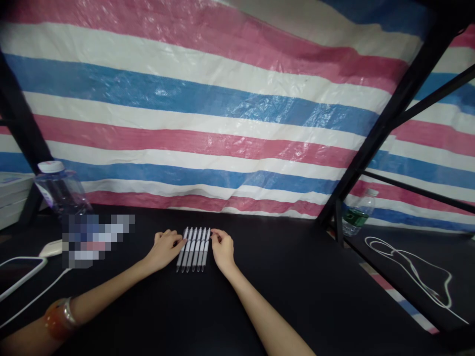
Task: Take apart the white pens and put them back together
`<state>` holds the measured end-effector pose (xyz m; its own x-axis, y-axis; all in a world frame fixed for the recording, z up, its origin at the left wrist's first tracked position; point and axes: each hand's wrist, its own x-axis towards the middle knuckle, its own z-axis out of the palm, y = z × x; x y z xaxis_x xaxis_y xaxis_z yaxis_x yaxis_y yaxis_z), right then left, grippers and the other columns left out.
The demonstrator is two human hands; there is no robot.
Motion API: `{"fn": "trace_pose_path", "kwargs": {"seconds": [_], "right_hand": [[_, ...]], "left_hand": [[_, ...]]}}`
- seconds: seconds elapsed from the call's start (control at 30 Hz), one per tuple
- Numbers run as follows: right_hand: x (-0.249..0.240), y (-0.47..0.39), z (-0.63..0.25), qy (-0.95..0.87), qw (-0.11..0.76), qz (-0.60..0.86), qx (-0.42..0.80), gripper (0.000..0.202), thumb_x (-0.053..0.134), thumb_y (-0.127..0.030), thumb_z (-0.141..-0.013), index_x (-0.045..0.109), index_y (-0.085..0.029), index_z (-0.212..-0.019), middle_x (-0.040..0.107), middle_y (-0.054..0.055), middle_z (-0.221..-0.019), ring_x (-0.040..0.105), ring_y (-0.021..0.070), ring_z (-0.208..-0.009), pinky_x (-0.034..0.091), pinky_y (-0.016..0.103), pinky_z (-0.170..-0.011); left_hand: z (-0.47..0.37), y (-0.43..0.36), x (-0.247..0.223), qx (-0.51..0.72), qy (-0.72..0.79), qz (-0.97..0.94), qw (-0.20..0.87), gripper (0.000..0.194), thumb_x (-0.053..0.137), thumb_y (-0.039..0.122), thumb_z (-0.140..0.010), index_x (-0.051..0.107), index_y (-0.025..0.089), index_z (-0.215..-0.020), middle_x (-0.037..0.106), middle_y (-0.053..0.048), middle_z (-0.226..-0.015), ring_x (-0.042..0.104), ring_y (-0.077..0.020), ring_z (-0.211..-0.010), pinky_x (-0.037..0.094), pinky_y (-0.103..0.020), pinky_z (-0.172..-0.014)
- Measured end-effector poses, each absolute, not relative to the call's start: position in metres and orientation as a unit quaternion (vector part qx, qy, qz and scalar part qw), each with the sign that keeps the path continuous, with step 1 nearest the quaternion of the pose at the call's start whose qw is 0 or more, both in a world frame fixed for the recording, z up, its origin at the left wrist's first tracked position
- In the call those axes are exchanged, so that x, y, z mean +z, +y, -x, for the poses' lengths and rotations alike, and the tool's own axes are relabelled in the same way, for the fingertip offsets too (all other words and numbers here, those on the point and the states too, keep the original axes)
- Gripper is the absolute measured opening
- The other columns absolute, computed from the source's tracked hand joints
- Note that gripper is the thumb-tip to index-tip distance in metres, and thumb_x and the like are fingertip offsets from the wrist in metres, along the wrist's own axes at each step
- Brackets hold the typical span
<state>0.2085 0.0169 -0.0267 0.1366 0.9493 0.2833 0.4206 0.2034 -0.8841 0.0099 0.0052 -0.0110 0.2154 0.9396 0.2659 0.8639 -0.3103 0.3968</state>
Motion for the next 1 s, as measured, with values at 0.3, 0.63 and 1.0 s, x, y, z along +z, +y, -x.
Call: {"fn": "trace_pose_path", "kwargs": {"seconds": [0.3,0.63,1.0], "right_hand": [[-0.0267,0.0162,-0.2084,-0.601,0.493,0.568,0.271,0.033,0.046,-0.031,-0.078,0.069,-0.014,-0.094,0.07,0.007,-0.083,0.062,0.019,-0.071,0.047,0.031,-0.073],[-0.0264,0.0161,-0.2084,-0.601,0.494,0.57,0.264,0.032,0.046,-0.03,-0.078,0.07,-0.015,-0.094,0.07,0.007,-0.083,0.062,0.0184,-0.071,0.047,0.031,-0.073],[-0.0267,0.0161,-0.2091,-0.605,0.493,0.567,0.265,0.032,0.046,-0.031,-0.078,0.07,-0.016,-0.094,0.07,0.006,-0.083,0.062,0.0183,-0.071,0.047,0.031,-0.072]], "left_hand": [[-0.0111,0.0042,-0.0104,0.243,0.584,-0.77,0.083,0.04,0.038,0.042,-0.086,0.051,0.018,-0.057,0.055,-0.002,-0.068,0.05,-0.0206,-0.079,0.027,-0.037,-0.077],[-0.0095,0.0059,-0.0125,0.268,0.592,-0.753,0.101,0.031,0.04,0.039,-0.085,0.047,0.019,-0.062,0.055,0.001,-0.064,0.05,-0.0186,-0.073,0.027,-0.035,-0.075],[-0.0066,0.0102,-0.0144,0.292,0.598,-0.736,0.123,0.029,0.039,0.037,-0.085,0.046,0.019,-0.063,0.048,0.003,-0.058,0.05,-0.0173,-0.068,0.03,-0.033,-0.074]]}}
